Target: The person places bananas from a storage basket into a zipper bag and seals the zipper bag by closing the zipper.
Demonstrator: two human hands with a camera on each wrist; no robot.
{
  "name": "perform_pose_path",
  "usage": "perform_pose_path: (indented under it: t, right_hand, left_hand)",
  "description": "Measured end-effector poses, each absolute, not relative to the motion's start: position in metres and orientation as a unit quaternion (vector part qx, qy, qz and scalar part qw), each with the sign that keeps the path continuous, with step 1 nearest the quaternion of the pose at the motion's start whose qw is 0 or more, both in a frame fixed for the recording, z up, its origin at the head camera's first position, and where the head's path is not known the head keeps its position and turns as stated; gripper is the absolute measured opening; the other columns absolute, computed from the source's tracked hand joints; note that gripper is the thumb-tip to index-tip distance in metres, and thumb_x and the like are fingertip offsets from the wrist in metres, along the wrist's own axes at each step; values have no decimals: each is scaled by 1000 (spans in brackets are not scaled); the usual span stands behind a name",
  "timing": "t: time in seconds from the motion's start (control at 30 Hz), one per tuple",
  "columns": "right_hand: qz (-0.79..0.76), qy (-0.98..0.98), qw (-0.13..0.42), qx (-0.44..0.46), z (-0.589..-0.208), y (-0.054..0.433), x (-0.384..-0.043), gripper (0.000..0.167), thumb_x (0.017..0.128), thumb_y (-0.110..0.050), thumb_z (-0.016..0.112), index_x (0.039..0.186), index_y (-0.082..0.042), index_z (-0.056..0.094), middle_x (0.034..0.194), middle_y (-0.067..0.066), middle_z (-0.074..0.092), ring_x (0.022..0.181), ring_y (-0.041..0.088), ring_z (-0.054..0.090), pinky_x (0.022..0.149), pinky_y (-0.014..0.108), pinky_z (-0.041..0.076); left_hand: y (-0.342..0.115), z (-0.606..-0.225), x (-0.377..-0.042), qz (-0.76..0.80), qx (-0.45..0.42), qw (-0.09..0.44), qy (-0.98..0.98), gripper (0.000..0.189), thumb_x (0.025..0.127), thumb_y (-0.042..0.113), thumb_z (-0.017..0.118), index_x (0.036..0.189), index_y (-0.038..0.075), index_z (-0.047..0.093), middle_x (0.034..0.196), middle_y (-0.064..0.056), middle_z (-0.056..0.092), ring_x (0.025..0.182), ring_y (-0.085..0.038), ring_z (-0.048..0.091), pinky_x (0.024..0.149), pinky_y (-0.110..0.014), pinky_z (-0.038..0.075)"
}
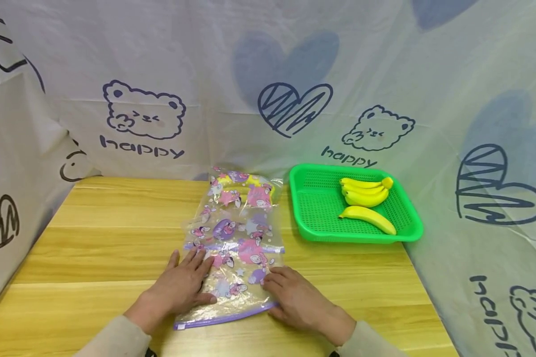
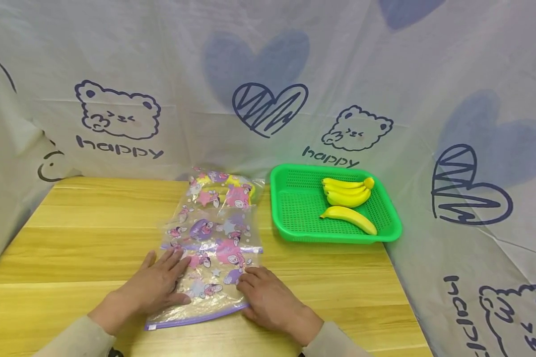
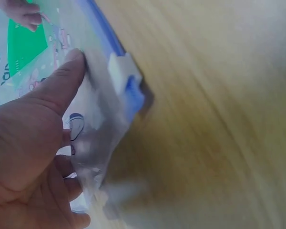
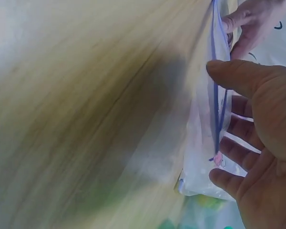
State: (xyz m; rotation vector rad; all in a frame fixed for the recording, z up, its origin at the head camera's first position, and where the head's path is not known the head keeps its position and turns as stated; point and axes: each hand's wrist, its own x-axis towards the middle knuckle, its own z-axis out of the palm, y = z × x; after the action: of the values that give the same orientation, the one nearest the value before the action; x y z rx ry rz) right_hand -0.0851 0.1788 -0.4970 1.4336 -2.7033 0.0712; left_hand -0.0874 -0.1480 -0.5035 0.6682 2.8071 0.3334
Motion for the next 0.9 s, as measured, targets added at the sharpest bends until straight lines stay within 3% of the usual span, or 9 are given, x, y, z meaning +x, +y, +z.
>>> perform_pose_path:
  t: [0.37, 0.67, 0.9]
  right_hand:
    - [52, -886, 42, 460, -485, 176, -94, 36, 98, -33, 72, 124, -9, 71, 129, 6, 71, 130, 28, 62, 115, 44, 45]
    - [62, -883, 62, 461, -482, 172, -99, 30, 98, -29, 72, 119, -8, 71, 124, 7, 73, 126, 28, 64, 113, 43, 47]
    - [96, -881, 92, 454, -482, 169, -103, 23, 96, -24, 73, 113, -8, 69, 117, 6, 73, 120, 26, 66, 108, 42, 51]
  left_hand:
    - [-148, -498, -90, 114, 250, 94, 957, 77, 96, 46, 73, 153, 1, 50, 160, -28, 44, 152, -50, 37, 119, -76, 20]
    - [-148, -495, -88, 122, 244, 97, 957, 72, 98, 43, 72, 153, 1, 51, 160, -29, 43, 152, -52, 35, 120, -76, 19]
    - [-148, -495, -91, 110, 270, 28, 956, 57, 97, 37, 74, 142, 6, 61, 153, -26, 52, 148, -50, 42, 117, -74, 28]
